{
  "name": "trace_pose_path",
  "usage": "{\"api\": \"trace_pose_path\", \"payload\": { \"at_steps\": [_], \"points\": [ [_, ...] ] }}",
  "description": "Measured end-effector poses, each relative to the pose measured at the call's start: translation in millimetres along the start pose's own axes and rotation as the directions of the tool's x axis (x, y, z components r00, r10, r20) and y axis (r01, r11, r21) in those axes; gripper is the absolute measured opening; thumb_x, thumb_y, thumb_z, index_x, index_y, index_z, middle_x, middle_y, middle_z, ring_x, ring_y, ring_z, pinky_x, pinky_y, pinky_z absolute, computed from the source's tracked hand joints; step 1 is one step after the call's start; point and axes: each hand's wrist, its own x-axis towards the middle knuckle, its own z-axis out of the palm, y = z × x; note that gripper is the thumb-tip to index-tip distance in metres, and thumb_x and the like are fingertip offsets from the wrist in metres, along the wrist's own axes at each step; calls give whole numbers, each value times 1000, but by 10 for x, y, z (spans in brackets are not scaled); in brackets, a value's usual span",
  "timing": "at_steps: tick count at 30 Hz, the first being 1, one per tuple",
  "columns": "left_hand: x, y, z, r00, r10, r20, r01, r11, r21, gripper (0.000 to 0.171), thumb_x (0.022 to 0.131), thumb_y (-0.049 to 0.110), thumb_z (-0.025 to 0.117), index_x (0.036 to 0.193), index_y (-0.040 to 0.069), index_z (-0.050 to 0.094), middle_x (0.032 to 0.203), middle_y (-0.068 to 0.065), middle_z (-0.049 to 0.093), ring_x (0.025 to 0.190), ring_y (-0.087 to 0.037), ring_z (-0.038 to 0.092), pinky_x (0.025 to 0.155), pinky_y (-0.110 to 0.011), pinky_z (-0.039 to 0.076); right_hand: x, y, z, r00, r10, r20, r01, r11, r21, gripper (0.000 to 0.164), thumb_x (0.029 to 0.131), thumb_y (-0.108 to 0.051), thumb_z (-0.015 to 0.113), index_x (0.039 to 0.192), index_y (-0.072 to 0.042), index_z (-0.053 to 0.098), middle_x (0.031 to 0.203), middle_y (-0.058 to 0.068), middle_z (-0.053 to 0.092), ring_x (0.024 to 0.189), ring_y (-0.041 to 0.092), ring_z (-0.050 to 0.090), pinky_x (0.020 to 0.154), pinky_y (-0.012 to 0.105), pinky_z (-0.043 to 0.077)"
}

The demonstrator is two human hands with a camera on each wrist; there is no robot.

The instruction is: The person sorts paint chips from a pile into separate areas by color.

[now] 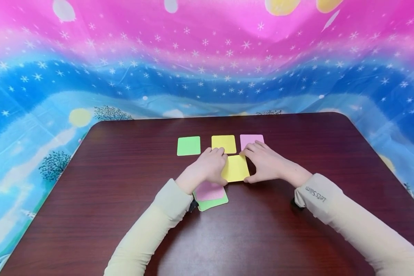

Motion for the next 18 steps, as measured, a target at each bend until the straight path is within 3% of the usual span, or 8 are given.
{"api": "trace_pose_path", "payload": {
  "at_steps": [6, 13, 18],
  "points": [
    [93, -142, 68, 999, 15, -39, -16, 1000, -21, 74, 67, 57, 64, 120, 7, 52, 114, -5, 46, 99, -19, 46, 83, -34, 35, 116, 65, 25, 998, 31, 52, -32, 999, 13, 75, 65, -52, 70, 120, -5, 54, 104, 7, 49, 105, 23, 45, 106, 49, 20],
    [190, -287, 109, 998, 8, -54, -11, 998, -55, 76, 67, 57, 65, 124, 8, 51, 116, -6, 47, 102, -20, 46, 82, -34, 35, 259, 137, 55, 999, 31, 38, -32, 999, 26, 72, 64, -51, 71, 116, -3, 55, 105, 8, 48, 104, 24, 44, 99, 45, 29],
    [243, -346, 138, 999, 3, -48, -6, 998, -57, 77, 68, 56, 65, 126, 8, 49, 117, -7, 47, 104, -20, 46, 83, -34, 35, 349, 158, 58, 996, 61, 65, -63, 997, 33, 73, 64, -50, 72, 116, -2, 55, 109, 9, 50, 111, 25, 43, 105, 48, 23]
  ]
}}
